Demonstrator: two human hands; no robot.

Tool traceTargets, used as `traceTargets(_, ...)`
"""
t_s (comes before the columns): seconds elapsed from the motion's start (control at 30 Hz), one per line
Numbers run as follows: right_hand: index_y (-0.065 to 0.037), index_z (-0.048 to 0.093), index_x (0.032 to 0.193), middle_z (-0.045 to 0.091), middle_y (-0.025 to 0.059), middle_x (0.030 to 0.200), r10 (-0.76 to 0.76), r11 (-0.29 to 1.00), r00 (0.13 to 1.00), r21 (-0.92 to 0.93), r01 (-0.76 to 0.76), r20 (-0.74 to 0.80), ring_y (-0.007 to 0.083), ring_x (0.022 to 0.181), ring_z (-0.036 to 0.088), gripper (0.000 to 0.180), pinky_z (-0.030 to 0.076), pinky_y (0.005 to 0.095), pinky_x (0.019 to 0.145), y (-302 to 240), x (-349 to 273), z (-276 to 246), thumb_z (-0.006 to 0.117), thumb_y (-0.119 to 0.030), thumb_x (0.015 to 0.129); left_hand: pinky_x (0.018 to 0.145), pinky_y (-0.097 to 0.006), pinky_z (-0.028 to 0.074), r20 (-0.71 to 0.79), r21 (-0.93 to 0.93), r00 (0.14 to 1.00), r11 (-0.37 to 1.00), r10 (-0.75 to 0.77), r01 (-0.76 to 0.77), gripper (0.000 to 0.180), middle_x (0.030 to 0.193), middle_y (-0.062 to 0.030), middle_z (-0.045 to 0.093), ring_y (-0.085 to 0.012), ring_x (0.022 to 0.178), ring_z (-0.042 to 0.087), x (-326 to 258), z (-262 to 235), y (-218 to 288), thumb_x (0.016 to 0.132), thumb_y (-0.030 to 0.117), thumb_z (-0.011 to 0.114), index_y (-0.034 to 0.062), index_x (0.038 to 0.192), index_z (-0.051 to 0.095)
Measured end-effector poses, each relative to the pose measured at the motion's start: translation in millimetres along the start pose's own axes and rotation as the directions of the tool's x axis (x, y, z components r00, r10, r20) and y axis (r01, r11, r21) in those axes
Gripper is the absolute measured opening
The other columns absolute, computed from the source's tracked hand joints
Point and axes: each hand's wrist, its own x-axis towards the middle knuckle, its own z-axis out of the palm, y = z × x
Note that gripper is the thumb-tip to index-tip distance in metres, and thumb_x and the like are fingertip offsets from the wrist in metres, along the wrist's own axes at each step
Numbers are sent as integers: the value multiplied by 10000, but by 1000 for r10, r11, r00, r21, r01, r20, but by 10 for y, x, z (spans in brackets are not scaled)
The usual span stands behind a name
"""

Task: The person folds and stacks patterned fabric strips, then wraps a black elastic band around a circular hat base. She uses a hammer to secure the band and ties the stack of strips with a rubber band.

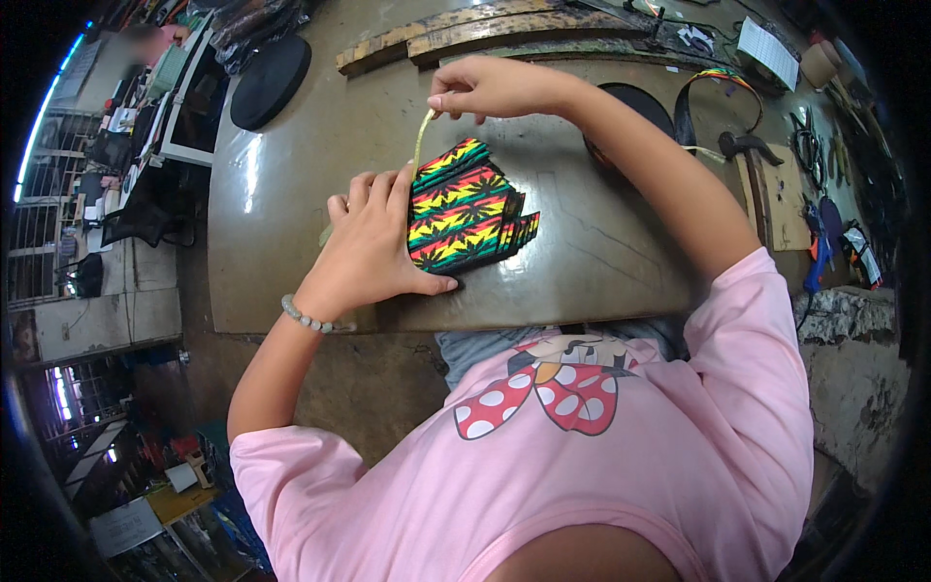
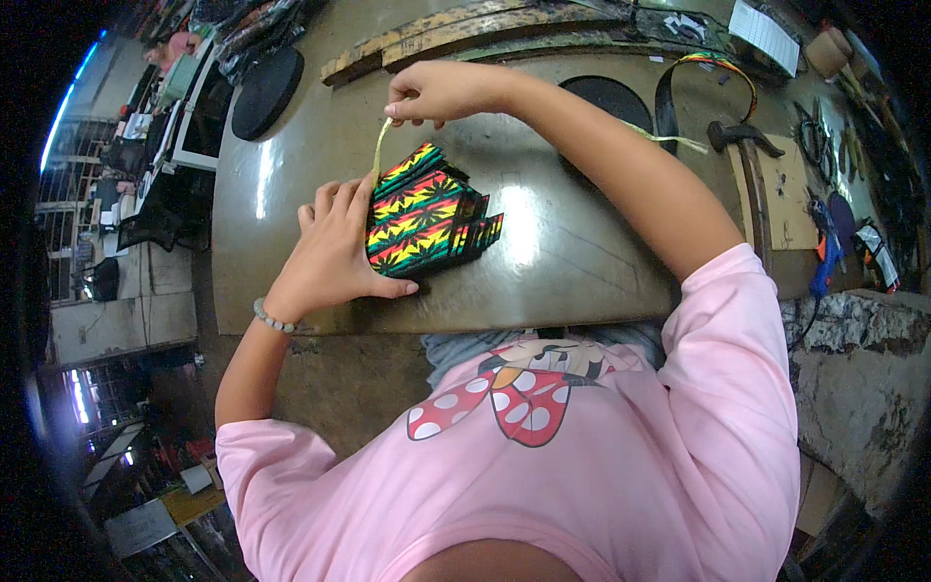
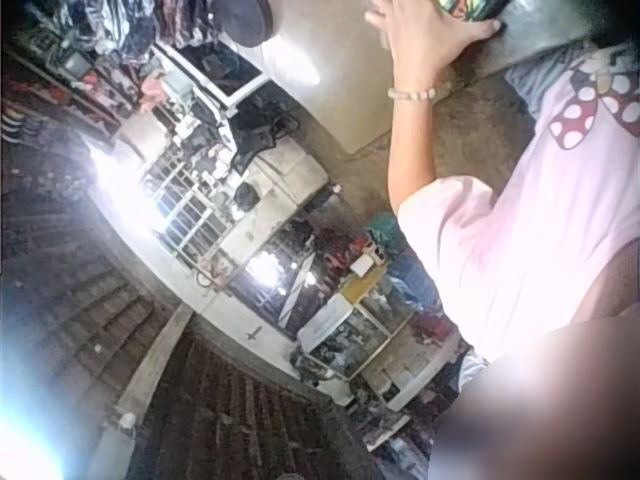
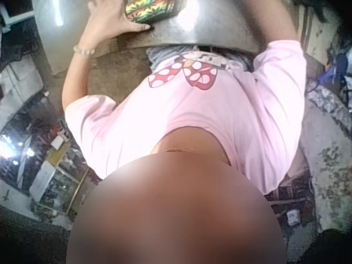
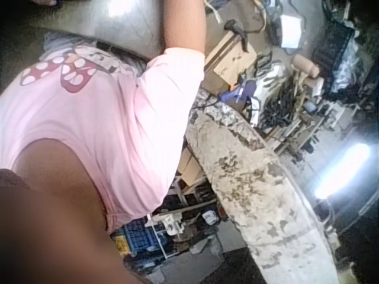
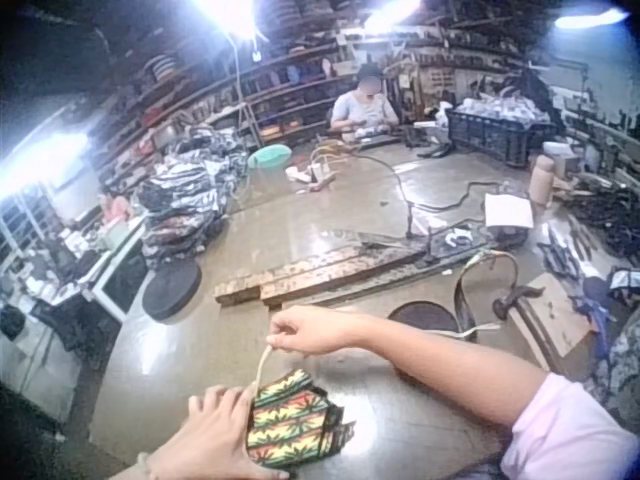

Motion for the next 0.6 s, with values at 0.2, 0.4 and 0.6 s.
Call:
traceTargets(0.2,-19,564,1029,656,54,990,216,838,953,460,-293,212,136,893,608,308,525,310,751,384,-9,264,521,-319,972,962,-508,322,-45,46,998,998,49,-47,1132,1273,-209,442,-341,1214,412,28,89,-62,492,518,820,-19,1360,329)
traceTargets(0.4,-9,625,957,655,63,827,234,924,970,295,-242,63,150,776,620,315,493,302,689,389,-194,452,532,-309,946,1005,-447,334,17,-207,992,971,125,-119,1094,1228,-226,442,-377,1170,443,46,133,-115,491,411,814,-27,1355,305)
traceTargets(0.6,21,543,938,689,121,891,367,763,928,553,-336,58,142,808,659,287,540,284,725,189,-1058,567,474,-251,999,955,-446,356,-57,-167,881,866,469,-472,993,1149,-197,477,-354,1083,479,155,99,139,501,401,787,-9,1309,383)
